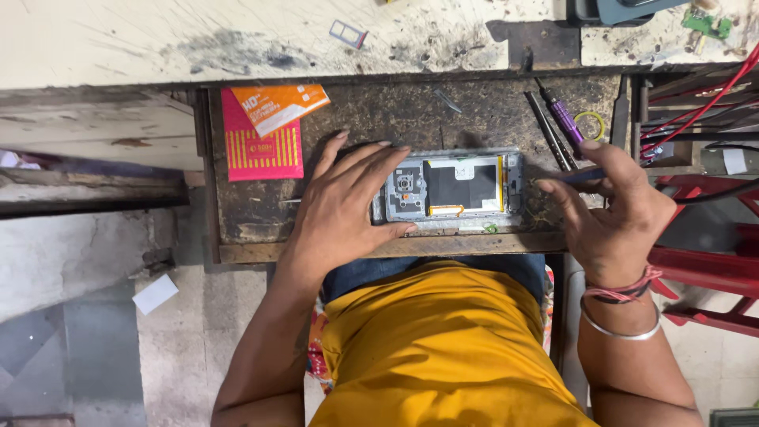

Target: The person repairs a disassembled smartphone on a small wooden workbench, using a blue-handled screwdriver to unscrew and pry components inside the phone chassis. They reposition the phone, work on its internal parts, and at one point reach for another phone on the counter before resuming work on the opened device.

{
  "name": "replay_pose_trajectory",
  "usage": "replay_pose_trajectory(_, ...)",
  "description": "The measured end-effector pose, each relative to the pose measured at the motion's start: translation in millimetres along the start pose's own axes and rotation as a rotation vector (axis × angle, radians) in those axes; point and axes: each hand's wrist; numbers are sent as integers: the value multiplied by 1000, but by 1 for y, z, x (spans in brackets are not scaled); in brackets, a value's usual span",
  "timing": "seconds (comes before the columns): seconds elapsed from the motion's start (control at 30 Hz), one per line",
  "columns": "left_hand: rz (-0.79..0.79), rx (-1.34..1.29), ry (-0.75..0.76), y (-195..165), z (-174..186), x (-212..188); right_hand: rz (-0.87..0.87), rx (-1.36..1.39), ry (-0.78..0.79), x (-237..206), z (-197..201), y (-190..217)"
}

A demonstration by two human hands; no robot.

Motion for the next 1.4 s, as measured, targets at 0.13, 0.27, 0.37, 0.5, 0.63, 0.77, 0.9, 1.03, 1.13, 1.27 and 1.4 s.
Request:
replay_pose_trajectory(0.13, -23, 18, -7, 1, 0, 1, -1, 248, 83, 0, 2, 2)
replay_pose_trajectory(0.27, -23, 6, -10, 1, -1, 1, -16, -1, -21, -1, 1, 3)
replay_pose_trajectory(0.37, -4, -5, -15, 0, -1, -1, -29, 137, 59, -1, 1, 5)
replay_pose_trajectory(0.5, -18, 13, -13, 1, -1, 0, 10, 114, 26, 0, -1, 8)
replay_pose_trajectory(0.63, -16, 6, -26, 1, -1, -1, -80, 68, 5, 0, -2, 7)
replay_pose_trajectory(0.77, -12, 10, -21, 2, -2, 0, 9, 83, 37, -1, -1, 4)
replay_pose_trajectory(0.9, -11, 17, -19, 2, -2, -1, -17, 83, 31, -3, -1, 3)
replay_pose_trajectory(1.03, -21, 35, -29, 2, -1, -1, -16, 19, 30, -3, -2, 6)
replay_pose_trajectory(1.13, -23, 12, -26, 2, -1, -1, -124, 90, -21, -1, -3, 8)
replay_pose_trajectory(1.27, -20, 13, -34, 2, -1, -2, 4, 60, 75, -5, 1, 5)
replay_pose_trajectory(1.4, -21, 20, -30, 1, -2, -2, -104, 81, -55, -14, -10, -1)
Point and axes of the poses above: each hand's wrist, its own x-axis towards the middle knuckle, its own z-axis out of the back of the hand, y = z × x, and after that the axes turned 13 degrees about y, right-handed
